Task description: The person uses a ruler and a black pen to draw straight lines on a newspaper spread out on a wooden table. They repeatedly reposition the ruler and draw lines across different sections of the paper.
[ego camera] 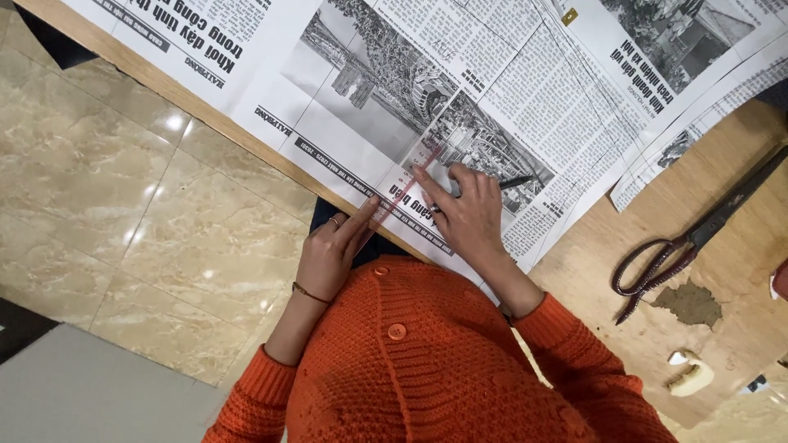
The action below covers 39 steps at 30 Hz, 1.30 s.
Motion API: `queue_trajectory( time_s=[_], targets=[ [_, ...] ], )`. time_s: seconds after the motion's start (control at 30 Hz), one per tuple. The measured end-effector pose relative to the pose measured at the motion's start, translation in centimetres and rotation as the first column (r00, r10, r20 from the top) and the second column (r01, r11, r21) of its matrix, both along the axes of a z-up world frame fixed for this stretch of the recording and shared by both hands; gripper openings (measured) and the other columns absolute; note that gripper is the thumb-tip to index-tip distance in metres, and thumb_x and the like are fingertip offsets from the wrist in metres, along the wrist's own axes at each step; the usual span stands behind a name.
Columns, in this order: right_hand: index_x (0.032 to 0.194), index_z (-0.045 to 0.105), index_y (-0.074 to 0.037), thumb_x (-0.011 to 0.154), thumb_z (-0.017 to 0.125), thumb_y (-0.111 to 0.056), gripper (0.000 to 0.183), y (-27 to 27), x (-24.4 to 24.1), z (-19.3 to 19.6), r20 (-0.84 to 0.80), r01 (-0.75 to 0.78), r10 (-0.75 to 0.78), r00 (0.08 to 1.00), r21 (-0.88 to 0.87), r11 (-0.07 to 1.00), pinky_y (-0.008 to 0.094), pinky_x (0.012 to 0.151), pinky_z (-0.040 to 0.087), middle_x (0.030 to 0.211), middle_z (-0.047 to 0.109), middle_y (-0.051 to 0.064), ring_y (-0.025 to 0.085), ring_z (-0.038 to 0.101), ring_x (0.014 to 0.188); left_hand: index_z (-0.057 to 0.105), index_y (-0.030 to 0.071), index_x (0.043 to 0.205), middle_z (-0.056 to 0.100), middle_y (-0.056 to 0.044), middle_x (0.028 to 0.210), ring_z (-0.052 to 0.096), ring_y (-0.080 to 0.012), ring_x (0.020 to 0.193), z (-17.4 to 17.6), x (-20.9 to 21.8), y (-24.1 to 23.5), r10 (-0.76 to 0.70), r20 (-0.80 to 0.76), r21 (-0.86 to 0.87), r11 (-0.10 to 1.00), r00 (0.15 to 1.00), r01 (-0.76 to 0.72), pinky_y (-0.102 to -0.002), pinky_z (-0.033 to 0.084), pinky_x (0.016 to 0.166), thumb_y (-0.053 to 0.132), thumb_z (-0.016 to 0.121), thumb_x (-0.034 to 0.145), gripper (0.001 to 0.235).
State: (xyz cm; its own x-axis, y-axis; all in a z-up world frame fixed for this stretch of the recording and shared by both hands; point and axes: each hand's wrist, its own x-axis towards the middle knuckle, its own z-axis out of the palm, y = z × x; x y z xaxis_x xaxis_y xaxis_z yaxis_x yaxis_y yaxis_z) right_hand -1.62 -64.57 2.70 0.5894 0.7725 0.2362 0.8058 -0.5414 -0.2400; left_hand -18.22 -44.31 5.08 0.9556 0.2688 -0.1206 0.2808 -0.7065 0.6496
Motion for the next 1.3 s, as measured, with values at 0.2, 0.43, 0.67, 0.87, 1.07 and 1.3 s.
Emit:
queue_trajectory(
  time_s=[0.2,0.43,0.67,0.87,1.07,1.3],
  targets=[
    [0.144,0.06,-0.04,0.105,0.053,-0.038,0.04,-0.3,0.0,-0.8,-0.017,-0.008,0.008,1.0,0.001,1.0,0.042,0.076,0.044,0.109,0.05,0.009,0.031,0.055,0.094,0.06,0.037,0.145,0.062,-0.009,0.071,0.068,-0.0314,0.062,-0.1,-0.2,-0.1,-0.005,0.003,0.051,0.999,1.0,0.005,-0.041,0.059,0.059,0.024,0.057,0.104,0.043],
    [0.132,0.071,-0.023,0.097,0.067,-0.022,0.035,-0.4,-0.2,-0.6,-0.262,0.067,0.011,0.965,0.284,0.957,0.041,0.079,0.048,0.116,0.055,0.013,0.032,0.054,0.099,0.058,0.039,0.146,0.06,-0.009,0.07,0.068,-0.0308,0.059,0.2,-0.1,-0.4,-0.002,0.011,0.157,0.988,1.0,0.0,-0.041,0.058,0.055,0.027,0.06,0.103,0.045],
    [0.111,0.069,-0.007,0.107,0.031,-0.057,0.063,-0.5,3.4,5.9,-0.315,0.275,-0.103,0.943,0.57,0.774,0.039,0.083,0.045,0.114,0.044,0.015,0.029,0.045,0.104,0.059,0.04,0.145,0.059,-0.008,0.07,0.067,-0.0304,0.058,0.3,0.0,-0.4,-0.008,0.007,0.195,0.981,1.0,0.006,-0.04,0.058,0.056,0.029,0.057,0.105,0.042],
    [0.12,0.07,0.001,0.112,0.026,-0.046,0.064,-1.0,4.4,7.0,-0.602,0.441,-0.064,0.796,0.504,0.743,0.03,0.055,0.054,0.073,0.062,0.014,0.022,0.063,0.062,0.06,0.042,0.144,0.06,-0.007,0.07,0.067,-0.0295,0.058,0.3,-0.1,-0.4,-0.003,-0.008,0.224,0.975,1.0,0.004,-0.039,0.058,0.056,0.031,0.056,0.105,0.041],
    [0.096,0.075,-0.006,0.108,0.058,-0.03,0.031,-0.9,4.1,6.1,-0.563,0.404,-0.108,0.82,0.435,0.805,0.039,0.083,0.052,0.072,0.073,0.011,0.027,0.07,0.075,0.06,0.042,0.145,0.06,-0.006,0.07,0.066,-0.0285,0.057,0.3,-0.1,-0.4,0.002,-0.001,0.216,0.976,1.0,-0.002,-0.038,0.058,0.056,0.03,0.057,0.105,0.042],
    [0.093,0.075,-0.009,0.108,0.061,-0.027,0.028,-1.0,4.0,4.7,-0.533,0.393,-0.131,0.836,0.415,0.82,0.039,0.09,0.047,0.072,0.073,0.008,0.026,0.065,0.079,0.06,0.042,0.144,0.06,-0.005,0.07,0.066,-0.0272,0.058,0.0,-0.3,-0.4,0.01,0.035,0.199,0.98,0.999,-0.017,-0.037,0.057,0.055,0.029,0.059,0.104,0.042]
  ],
)
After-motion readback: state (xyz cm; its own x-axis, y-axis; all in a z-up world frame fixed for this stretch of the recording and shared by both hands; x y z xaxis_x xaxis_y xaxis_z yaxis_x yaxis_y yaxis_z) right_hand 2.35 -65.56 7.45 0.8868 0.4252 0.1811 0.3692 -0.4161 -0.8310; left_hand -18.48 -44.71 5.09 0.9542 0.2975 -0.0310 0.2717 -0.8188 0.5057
